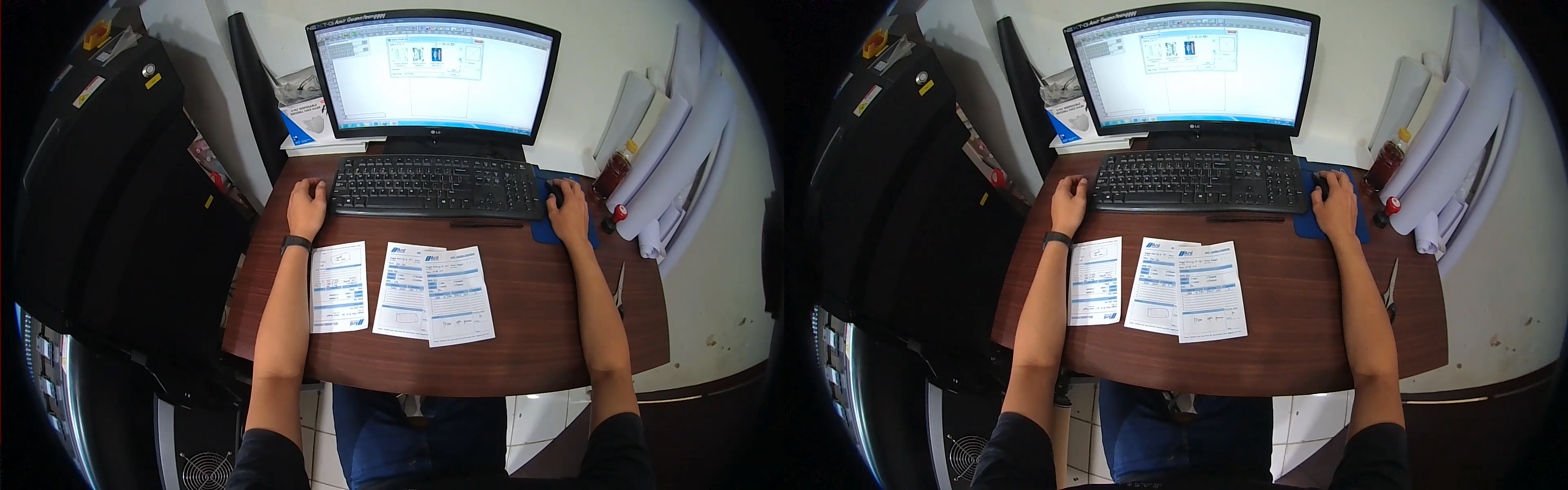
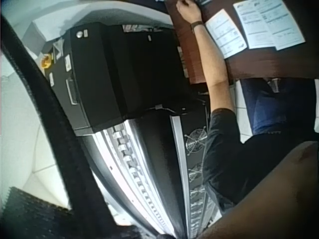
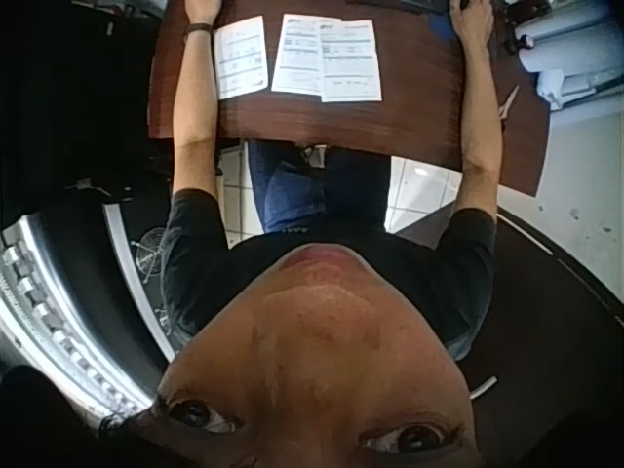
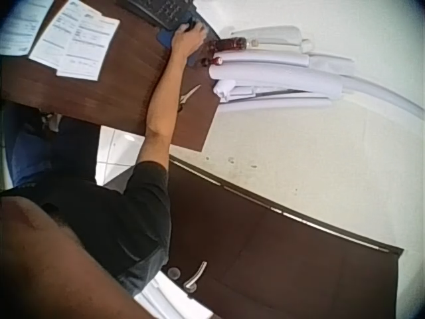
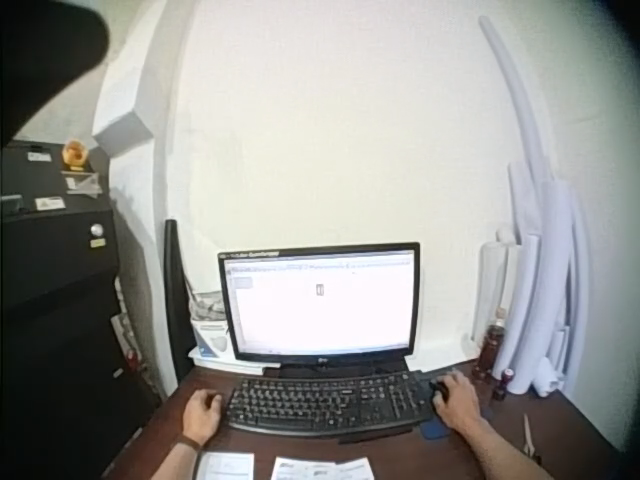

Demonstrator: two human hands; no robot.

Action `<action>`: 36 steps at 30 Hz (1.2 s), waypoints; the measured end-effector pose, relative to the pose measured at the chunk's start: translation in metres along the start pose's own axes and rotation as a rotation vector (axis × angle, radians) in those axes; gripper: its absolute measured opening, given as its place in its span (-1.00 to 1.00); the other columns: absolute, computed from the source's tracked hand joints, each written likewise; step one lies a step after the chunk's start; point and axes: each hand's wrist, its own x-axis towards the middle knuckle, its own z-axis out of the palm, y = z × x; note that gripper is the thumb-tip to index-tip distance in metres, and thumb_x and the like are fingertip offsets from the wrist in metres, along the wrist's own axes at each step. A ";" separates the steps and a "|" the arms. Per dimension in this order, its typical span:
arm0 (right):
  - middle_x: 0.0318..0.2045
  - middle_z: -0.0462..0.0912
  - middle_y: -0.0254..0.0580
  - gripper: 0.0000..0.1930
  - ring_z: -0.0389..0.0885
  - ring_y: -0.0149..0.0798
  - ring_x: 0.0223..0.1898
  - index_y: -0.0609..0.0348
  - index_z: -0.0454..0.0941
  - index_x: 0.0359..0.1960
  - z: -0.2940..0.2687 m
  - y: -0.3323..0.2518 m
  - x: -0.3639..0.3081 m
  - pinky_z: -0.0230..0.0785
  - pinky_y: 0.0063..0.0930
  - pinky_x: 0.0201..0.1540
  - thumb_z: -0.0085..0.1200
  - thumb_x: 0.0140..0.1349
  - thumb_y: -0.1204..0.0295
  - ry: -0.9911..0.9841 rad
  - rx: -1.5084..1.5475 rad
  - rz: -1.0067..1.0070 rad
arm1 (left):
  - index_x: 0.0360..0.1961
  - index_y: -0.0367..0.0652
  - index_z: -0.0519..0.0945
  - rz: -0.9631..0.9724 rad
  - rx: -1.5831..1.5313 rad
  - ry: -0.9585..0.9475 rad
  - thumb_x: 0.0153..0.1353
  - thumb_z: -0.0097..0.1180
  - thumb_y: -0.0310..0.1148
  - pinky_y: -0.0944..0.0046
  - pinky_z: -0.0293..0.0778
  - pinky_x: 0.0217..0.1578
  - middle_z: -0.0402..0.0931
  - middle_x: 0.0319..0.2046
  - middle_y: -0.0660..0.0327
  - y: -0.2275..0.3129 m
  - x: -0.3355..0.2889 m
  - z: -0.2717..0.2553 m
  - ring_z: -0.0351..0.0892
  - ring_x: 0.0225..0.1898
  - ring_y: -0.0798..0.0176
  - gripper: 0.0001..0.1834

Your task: Use computer software and physical documents to process or design print orders.

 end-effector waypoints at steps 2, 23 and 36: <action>0.15 0.55 0.00 -0.63 0.48 0.11 0.23 0.12 0.59 0.09 0.000 -0.001 0.000 0.35 -0.06 0.26 0.15 0.24 0.37 0.000 -0.001 0.001 | -0.05 -0.28 0.68 0.003 0.004 0.005 0.39 0.15 -0.20 0.09 0.54 -0.02 0.67 -0.09 -0.04 -0.002 0.000 -0.001 0.69 -0.05 -0.07 -0.66; 0.18 0.54 -0.01 -0.58 0.49 0.10 0.23 0.08 0.59 0.16 0.000 0.000 0.000 0.34 -0.09 0.27 0.17 0.26 0.34 0.000 -0.018 -0.010 | -0.08 -0.25 0.68 0.009 -0.012 -0.002 0.41 0.10 -0.16 0.02 0.50 0.01 0.64 -0.09 -0.01 -0.004 0.001 0.001 0.63 -0.02 -0.11 -0.65; 0.19 0.54 0.02 -0.60 0.47 0.10 0.25 0.10 0.60 0.12 -0.001 -0.001 0.001 0.33 -0.07 0.28 0.16 0.23 0.36 -0.017 0.002 0.004 | -0.09 -0.26 0.67 0.020 0.001 0.007 0.40 0.10 -0.16 0.01 0.50 0.01 0.64 -0.09 -0.02 -0.004 0.000 0.000 0.62 -0.02 -0.12 -0.65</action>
